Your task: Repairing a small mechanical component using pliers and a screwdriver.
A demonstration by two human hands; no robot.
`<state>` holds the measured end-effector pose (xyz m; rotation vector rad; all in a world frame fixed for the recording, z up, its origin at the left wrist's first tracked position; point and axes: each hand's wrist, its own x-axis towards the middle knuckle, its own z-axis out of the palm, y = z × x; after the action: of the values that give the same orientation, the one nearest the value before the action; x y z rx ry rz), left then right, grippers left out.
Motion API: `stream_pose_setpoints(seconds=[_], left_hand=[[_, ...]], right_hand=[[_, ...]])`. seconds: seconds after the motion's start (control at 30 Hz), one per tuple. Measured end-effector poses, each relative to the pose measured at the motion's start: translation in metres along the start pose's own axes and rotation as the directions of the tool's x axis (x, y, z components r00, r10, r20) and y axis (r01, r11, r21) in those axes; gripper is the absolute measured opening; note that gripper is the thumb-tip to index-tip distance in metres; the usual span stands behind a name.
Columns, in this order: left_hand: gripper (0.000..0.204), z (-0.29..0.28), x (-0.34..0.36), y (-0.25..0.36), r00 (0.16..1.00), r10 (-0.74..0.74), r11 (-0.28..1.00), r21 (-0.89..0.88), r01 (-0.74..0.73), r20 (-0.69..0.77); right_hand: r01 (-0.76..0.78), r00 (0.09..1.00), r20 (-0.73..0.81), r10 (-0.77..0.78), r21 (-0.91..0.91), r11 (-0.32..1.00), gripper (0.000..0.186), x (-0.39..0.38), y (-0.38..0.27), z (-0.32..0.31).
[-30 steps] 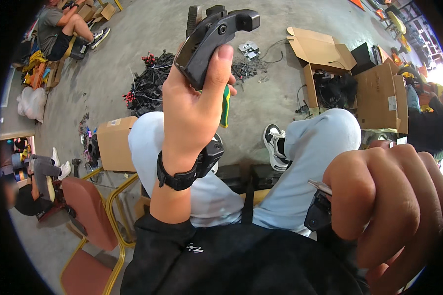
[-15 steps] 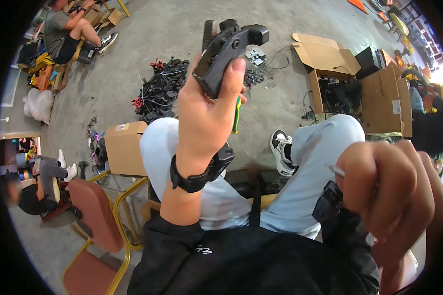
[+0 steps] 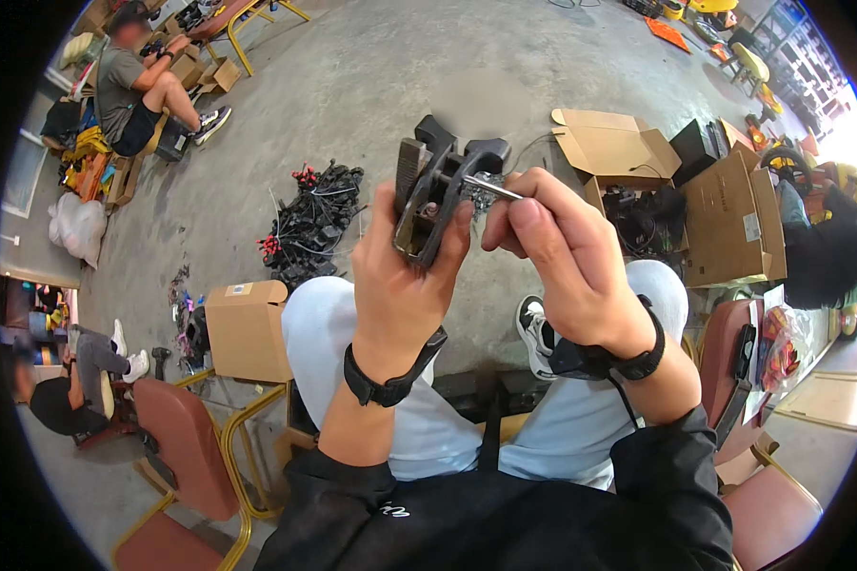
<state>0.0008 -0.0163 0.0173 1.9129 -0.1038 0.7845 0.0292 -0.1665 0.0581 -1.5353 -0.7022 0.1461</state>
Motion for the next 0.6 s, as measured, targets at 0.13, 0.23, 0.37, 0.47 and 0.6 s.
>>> stream_pose_setpoints(seconds=[0.13,0.23,0.37,0.47,0.6], left_hand=[[0.025,0.0012,-0.0004,0.0002,1.0,-0.028,0.999,-0.03,0.028,-0.007],[0.026,0.0017,-0.0002,-0.0012,0.999,-0.034,0.999,-0.026,0.034,-0.015],[0.028,0.0004,-0.0011,-0.0024,0.999,-0.047,0.999,-0.006,0.047,-0.013],[0.032,-0.0021,-0.001,-0.0024,1.0,0.023,0.994,0.108,-0.02,-0.02],[0.035,-0.0055,0.0,-0.0028,0.994,0.097,0.967,0.24,-0.084,-0.043]], right_hand=[[-0.057,0.998,0.03,0.054,0.097,0.994,0.026,0.0016,0.005,0.0006],[-0.159,0.987,0.044,0.154,0.396,0.904,0.029,0.0017,0.0081,0.0034],[-0.207,0.978,0.123,0.167,0.501,0.84,0.031,0.0,0.0078,0.0056],[-0.287,0.958,0.184,0.22,0.593,0.752,0.031,-0.0011,0.0051,0.0053],[-0.432,0.899,0.344,0.271,0.799,0.419,0.033,0.0,0.004,0.0014]])
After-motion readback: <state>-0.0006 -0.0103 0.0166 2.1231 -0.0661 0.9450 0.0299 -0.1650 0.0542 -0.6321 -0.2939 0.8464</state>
